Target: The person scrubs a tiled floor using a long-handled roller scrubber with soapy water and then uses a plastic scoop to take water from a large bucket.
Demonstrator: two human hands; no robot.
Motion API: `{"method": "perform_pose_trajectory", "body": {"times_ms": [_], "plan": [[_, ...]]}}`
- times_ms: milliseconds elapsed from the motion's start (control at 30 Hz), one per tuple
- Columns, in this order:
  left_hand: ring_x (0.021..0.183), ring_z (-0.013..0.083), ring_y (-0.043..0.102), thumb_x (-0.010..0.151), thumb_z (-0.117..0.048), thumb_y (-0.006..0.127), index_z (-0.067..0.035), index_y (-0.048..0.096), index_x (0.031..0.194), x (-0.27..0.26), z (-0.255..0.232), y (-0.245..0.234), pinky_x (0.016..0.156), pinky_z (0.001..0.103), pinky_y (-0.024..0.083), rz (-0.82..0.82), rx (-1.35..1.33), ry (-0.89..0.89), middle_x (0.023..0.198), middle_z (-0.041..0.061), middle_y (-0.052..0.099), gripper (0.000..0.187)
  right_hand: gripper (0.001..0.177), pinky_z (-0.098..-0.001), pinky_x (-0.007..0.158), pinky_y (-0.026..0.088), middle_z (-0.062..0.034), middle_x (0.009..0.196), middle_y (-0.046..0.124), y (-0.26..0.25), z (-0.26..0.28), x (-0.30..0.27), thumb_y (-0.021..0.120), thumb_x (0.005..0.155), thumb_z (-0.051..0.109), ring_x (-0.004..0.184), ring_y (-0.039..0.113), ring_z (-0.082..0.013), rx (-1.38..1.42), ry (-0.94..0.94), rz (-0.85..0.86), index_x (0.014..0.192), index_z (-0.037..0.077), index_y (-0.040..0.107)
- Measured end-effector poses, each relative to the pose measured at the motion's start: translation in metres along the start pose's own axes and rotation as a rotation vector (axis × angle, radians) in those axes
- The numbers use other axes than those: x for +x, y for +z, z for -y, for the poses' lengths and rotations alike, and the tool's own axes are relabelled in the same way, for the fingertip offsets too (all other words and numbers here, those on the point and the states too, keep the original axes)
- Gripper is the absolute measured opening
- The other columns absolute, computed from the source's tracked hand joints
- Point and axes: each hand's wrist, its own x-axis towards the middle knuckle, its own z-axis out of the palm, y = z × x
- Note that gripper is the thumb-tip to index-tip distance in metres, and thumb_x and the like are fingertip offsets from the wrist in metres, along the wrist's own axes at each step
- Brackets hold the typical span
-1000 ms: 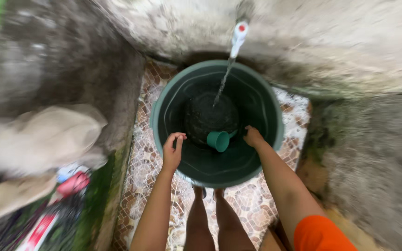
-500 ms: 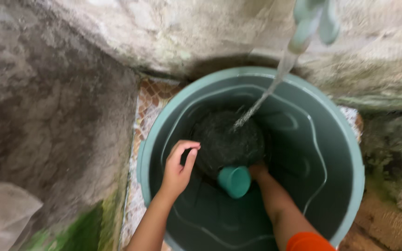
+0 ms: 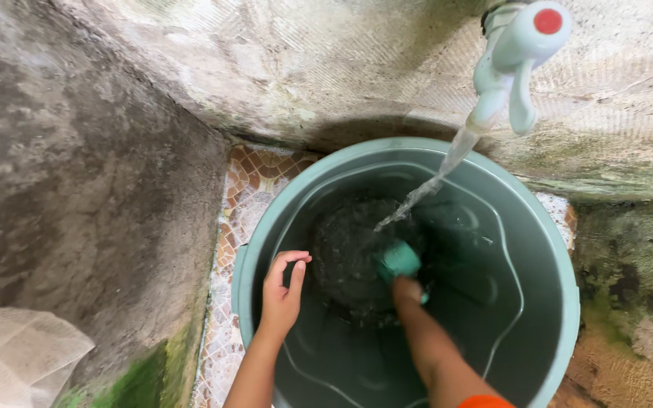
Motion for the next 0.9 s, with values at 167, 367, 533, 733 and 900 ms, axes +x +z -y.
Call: {"method": "perform_pose_trajectory", "body": {"times_ms": [167, 367, 533, 733, 900], "plan": [[0.105, 0.0171, 0.067, 0.103, -0.008, 0.058, 0.0, 0.066, 0.111, -0.012, -0.001, -0.002, 0.097, 0.028, 0.05, -0.03, 0.0, 0.01, 0.107, 0.009, 0.07, 0.014, 0.038, -0.0461, 0.08, 0.057, -0.0167, 0.1, 0.076, 0.01, -0.011, -0.05, 0.075, 0.082, 0.036, 0.092, 0.074, -0.0334, 0.506, -0.133, 0.119, 0.106, 0.007, 0.076], [0.104, 0.0166, 0.069, 0.103, -0.011, 0.056, 0.0, 0.067, 0.113, -0.025, -0.038, -0.009, 0.095, 0.028, 0.052, -0.07, -0.027, -0.06, 0.108, 0.009, 0.073, 0.018, 0.031, -0.0374, 0.071, 0.056, -0.0116, 0.082, 0.078, -0.06, -0.032, -0.129, 0.082, 0.077, 0.027, 0.075, 0.072, -0.0191, 1.039, -0.348, 0.03, 0.095, 0.002, 0.077], [0.105, 0.0164, 0.07, 0.105, -0.016, 0.055, 0.001, 0.066, 0.113, -0.032, -0.084, 0.004, 0.096, 0.029, 0.052, -0.063, -0.114, -0.055, 0.109, 0.009, 0.072, 0.022, 0.02, -0.0307, 0.065, 0.054, -0.0059, 0.075, 0.073, -0.196, -0.081, -0.222, 0.076, 0.081, 0.019, 0.072, 0.064, -0.0077, 1.201, -0.566, -0.144, 0.09, 0.001, 0.075], [0.111, 0.0176, 0.068, 0.105, -0.016, 0.057, 0.002, 0.068, 0.118, 0.025, -0.107, 0.067, 0.1, 0.029, 0.051, -0.007, -0.236, -0.028, 0.115, 0.011, 0.073, 0.025, 0.027, -0.0371, 0.058, 0.051, -0.009, 0.068, 0.067, -0.404, -0.138, -0.329, 0.071, 0.087, 0.028, 0.06, 0.064, -0.0191, 0.939, -0.326, -0.124, 0.099, 0.004, 0.072], [0.121, 0.0197, 0.063, 0.106, -0.024, 0.054, -0.001, 0.064, 0.131, 0.139, -0.121, 0.151, 0.105, 0.033, 0.047, 0.038, -0.382, 0.043, 0.13, 0.011, 0.069, 0.036, 0.037, -0.0427, 0.068, 0.056, -0.0165, 0.075, 0.073, -0.486, -0.147, -0.341, 0.067, 0.089, 0.035, 0.07, 0.072, -0.0298, 0.739, -0.305, -0.199, 0.097, 0.0, 0.072]]}}
